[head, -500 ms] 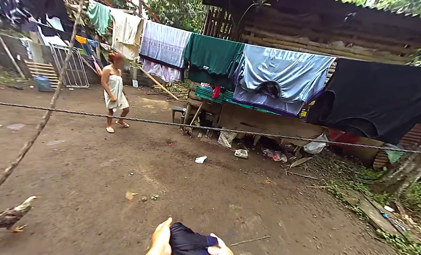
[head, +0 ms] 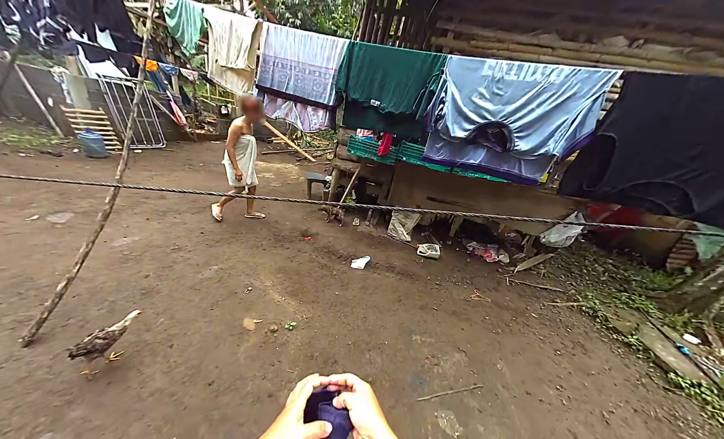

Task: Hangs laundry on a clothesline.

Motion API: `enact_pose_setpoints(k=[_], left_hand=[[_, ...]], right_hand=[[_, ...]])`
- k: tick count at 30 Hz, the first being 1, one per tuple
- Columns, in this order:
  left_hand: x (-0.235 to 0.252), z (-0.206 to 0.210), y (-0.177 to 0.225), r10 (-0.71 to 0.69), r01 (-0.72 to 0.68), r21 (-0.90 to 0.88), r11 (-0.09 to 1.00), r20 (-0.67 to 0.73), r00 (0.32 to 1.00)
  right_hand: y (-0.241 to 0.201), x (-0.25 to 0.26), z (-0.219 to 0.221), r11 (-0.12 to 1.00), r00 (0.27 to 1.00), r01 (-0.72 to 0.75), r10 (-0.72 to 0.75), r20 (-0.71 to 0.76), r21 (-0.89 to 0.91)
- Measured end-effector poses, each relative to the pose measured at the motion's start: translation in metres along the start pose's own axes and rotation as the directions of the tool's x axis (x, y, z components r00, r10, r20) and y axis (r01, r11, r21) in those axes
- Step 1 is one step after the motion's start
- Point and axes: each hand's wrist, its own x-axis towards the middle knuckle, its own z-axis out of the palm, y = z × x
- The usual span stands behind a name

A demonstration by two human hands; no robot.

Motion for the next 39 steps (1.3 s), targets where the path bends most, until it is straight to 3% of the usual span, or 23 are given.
enact_pose_setpoints(k=[3,8,12,17,20,22,25,26,28,31,33,39], left_hand=[[-0.006,0.005,-0.006,0.002,0.007,-0.076,0.997,0.111,0.994],[-0.009,0.026,-0.028,-0.04,-0.028,0.239,0.971,0.274,0.961],[-0.01,0.047,-0.03,-0.105,-0.007,0.364,0.931,0.286,0.952],[0.012,0.034,-0.036,0.015,-0.146,0.403,0.904,0.31,0.95],[0.02,0.007,-0.016,0.046,-0.157,0.412,0.898,0.265,0.963],[0.021,-0.004,-0.002,0.134,-0.237,0.405,0.883,0.267,0.954],[0.02,-0.011,0.017,0.235,-0.428,0.485,0.763,0.409,0.882],[0.019,-0.012,0.021,0.192,-0.46,0.546,0.7,0.477,0.858],[0.015,-0.008,0.031,-0.06,-0.41,0.678,0.61,0.555,0.829],[0.01,0.007,0.021,-0.366,-0.279,0.797,0.536,0.517,0.774],[0.006,0.018,0.003,-0.439,-0.2,0.831,0.518,0.46,0.772],[-0.005,0.027,-0.014,-0.458,0.143,0.822,0.551,0.154,0.876]], right_hand=[[-0.006,-0.011,-0.011,0.996,0.997,0.054,-0.058,-0.057,-0.072],[-0.011,-0.041,-0.029,0.995,0.982,0.084,-0.092,-0.168,-0.053],[-0.013,-0.064,-0.045,0.992,0.97,0.121,-0.114,-0.215,0.022],[-0.016,-0.077,-0.076,0.989,0.955,0.148,-0.151,-0.254,-0.031],[-0.017,-0.075,-0.096,0.994,0.9,0.11,-0.111,-0.421,-0.026],[-0.015,-0.073,-0.103,0.993,0.859,0.114,-0.083,-0.505,0.03],[-0.016,-0.072,-0.108,0.99,0.828,0.132,-0.08,-0.556,0.054],[-0.018,-0.072,-0.108,0.989,0.825,0.138,-0.084,-0.559,0.054],[-0.022,-0.073,-0.106,0.986,0.832,0.157,-0.1,-0.546,0.059],[-0.02,-0.074,-0.095,0.98,0.857,0.196,-0.149,-0.494,0.044],[-0.013,-0.074,-0.087,0.983,0.882,0.184,-0.166,-0.442,-0.004],[0.004,-0.074,-0.084,0.988,0.947,0.069,-0.109,-0.303,-0.142]])
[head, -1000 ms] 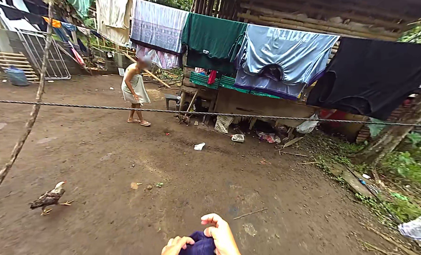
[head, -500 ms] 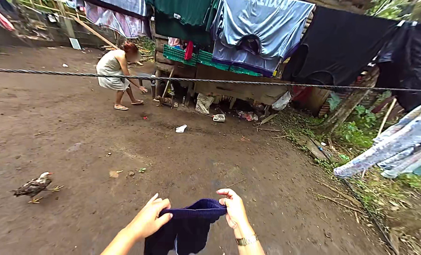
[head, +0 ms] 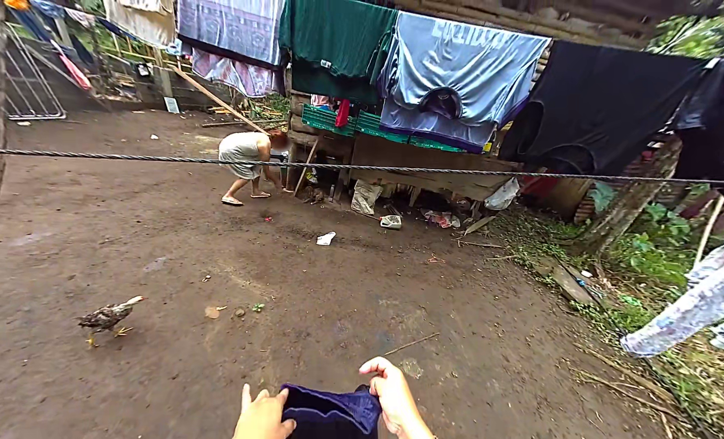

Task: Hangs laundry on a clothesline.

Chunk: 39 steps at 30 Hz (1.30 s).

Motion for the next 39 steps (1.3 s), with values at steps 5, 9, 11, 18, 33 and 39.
enact_pose_setpoints(k=[5,9,11,18,33,39], left_hand=[[-0.017,-0.014,0.014,-0.055,0.047,-0.064,0.997,-0.125,0.991],[-0.019,-0.02,0.014,-0.137,0.14,0.031,0.99,-0.099,0.986],[-0.019,-0.019,0.01,-0.175,0.18,0.051,0.982,-0.094,0.98],[-0.027,-0.006,0.009,-0.277,0.279,0.027,0.96,-0.063,0.959],[-0.04,-0.019,0.013,-0.259,0.274,0.067,0.959,-0.18,0.949],[-0.041,-0.027,0.018,-0.248,0.264,0.105,0.959,-0.147,0.958]], right_hand=[[0.017,-0.003,0.011,0.968,0.949,-0.017,0.094,0.301,-0.249],[0.044,-0.003,0.026,0.893,0.887,-0.055,0.248,0.389,-0.446],[0.051,-0.001,0.03,0.799,0.852,-0.001,0.315,0.418,-0.601],[0.023,-0.008,0.034,0.627,0.834,0.097,0.372,0.406,-0.773],[0.023,-0.024,0.016,0.499,0.714,0.553,0.13,0.689,-0.667],[0.023,-0.018,0.024,0.342,0.755,0.493,0.288,0.589,-0.8]])
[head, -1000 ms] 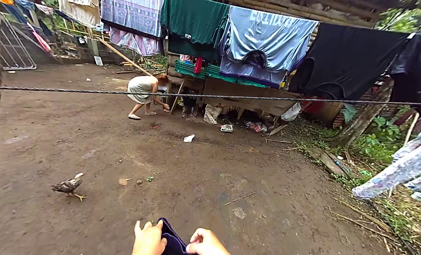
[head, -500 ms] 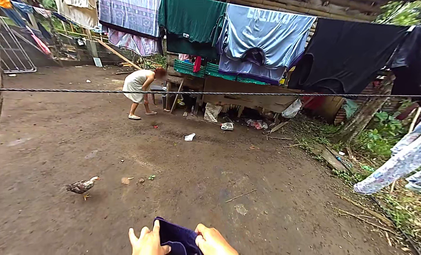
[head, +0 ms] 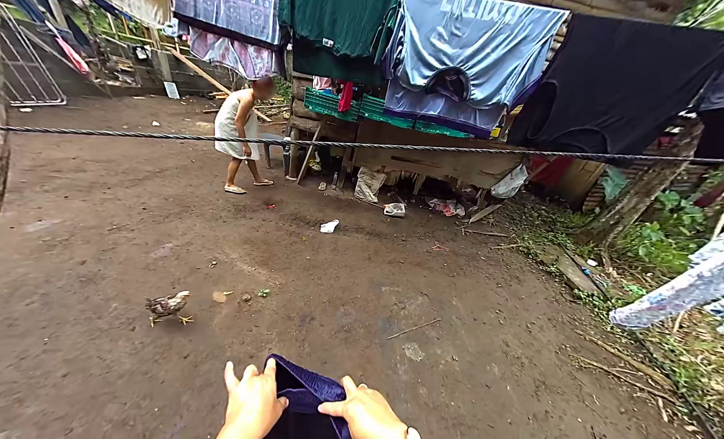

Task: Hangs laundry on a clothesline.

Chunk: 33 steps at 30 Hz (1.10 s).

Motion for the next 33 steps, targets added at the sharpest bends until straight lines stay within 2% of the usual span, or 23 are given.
enact_pose_setpoints(k=[3,5,8,12,14,19,24,29,33], left_hand=[[0.001,0.0,0.004,-0.005,0.004,0.016,1.0,0.019,1.0],[0.001,0.0,0.005,-0.012,0.012,0.021,1.0,0.027,1.0],[0.002,0.001,0.003,-0.019,0.019,0.004,1.0,0.012,1.0],[-0.002,-0.007,0.002,-0.003,0.003,-0.012,1.0,0.005,1.0],[-0.006,-0.012,0.007,0.004,-0.004,-0.009,1.0,0.006,1.0],[-0.004,-0.011,0.014,0.001,-0.002,0.01,1.0,0.026,1.0],[-0.003,-0.005,0.016,0.015,-0.015,-0.004,1.0,0.058,0.998],[-0.001,-0.01,0.011,0.009,-0.009,0.002,1.0,0.057,0.998],[-0.004,-0.011,0.006,0.059,-0.064,0.041,0.997,0.108,0.992]], right_hand=[[-0.003,0.003,-0.001,0.999,0.998,-0.036,0.037,0.052,-0.031],[-0.002,0.007,0.003,0.999,0.999,-0.014,0.016,0.031,-0.052],[-0.001,0.009,0.007,1.0,0.997,-0.023,0.022,-0.078,-0.02],[0.006,0.013,0.003,0.982,0.948,-0.158,0.18,-0.262,0.102],[0.007,0.015,0.0,0.974,0.93,-0.183,0.215,-0.297,0.131],[0.012,0.018,0.003,0.973,0.941,-0.217,0.229,-0.249,0.074],[0.009,0.014,0.0,0.948,0.922,-0.317,0.311,-0.229,0.012],[0.017,0.008,-0.004,0.971,0.906,-0.225,0.237,-0.351,0.077],[0.026,0.001,-0.025,0.976,0.887,-0.177,0.215,-0.408,0.129]])
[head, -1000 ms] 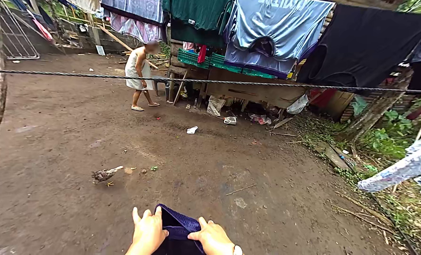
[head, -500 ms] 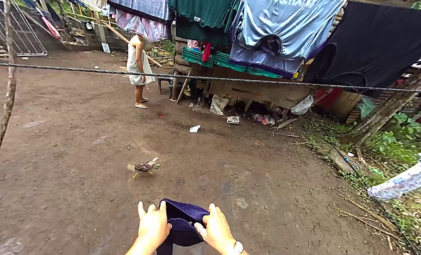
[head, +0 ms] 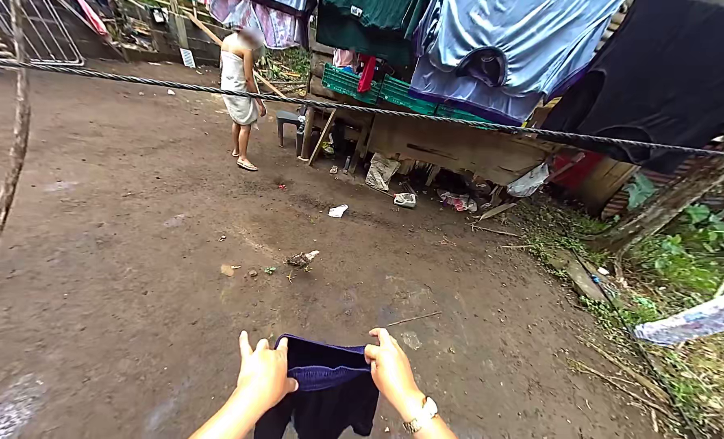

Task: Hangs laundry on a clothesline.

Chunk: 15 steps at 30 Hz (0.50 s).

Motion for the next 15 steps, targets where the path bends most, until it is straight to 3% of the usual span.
enact_pose_setpoints(k=[3,6,8,9,12,14,15], left_hand=[[0.005,0.005,-0.007,0.026,-0.037,0.11,0.993,0.1,0.995],[0.021,0.023,-0.022,0.036,-0.053,0.161,0.986,0.103,0.994],[0.028,0.029,-0.035,0.172,-0.181,0.117,0.976,0.079,0.982],[0.03,0.032,-0.042,0.306,-0.309,0.073,0.948,0.041,0.951],[0.032,0.04,-0.05,0.656,-0.66,-0.047,0.75,-0.08,0.751],[0.03,0.04,-0.044,0.697,-0.707,-0.139,0.694,-0.119,0.708],[0.028,0.039,-0.041,0.674,-0.691,-0.181,0.699,-0.154,0.722]], right_hand=[[0.003,-0.001,-0.008,0.995,0.991,0.102,-0.101,-0.086,0.014],[0.007,-0.002,-0.01,0.987,0.978,0.155,-0.161,-0.131,-0.051],[0.011,0.0,-0.008,0.981,0.966,0.162,-0.179,-0.184,-0.103],[0.014,0.002,-0.007,0.981,0.961,0.145,-0.17,-0.219,-0.126],[0.022,0.01,-0.009,0.993,0.971,-0.022,-0.006,-0.238,-0.112],[0.019,0.014,-0.014,0.986,0.971,-0.156,0.143,-0.19,-0.058],[0.016,0.016,-0.016,0.979,0.965,-0.205,0.198,-0.171,-0.022]])
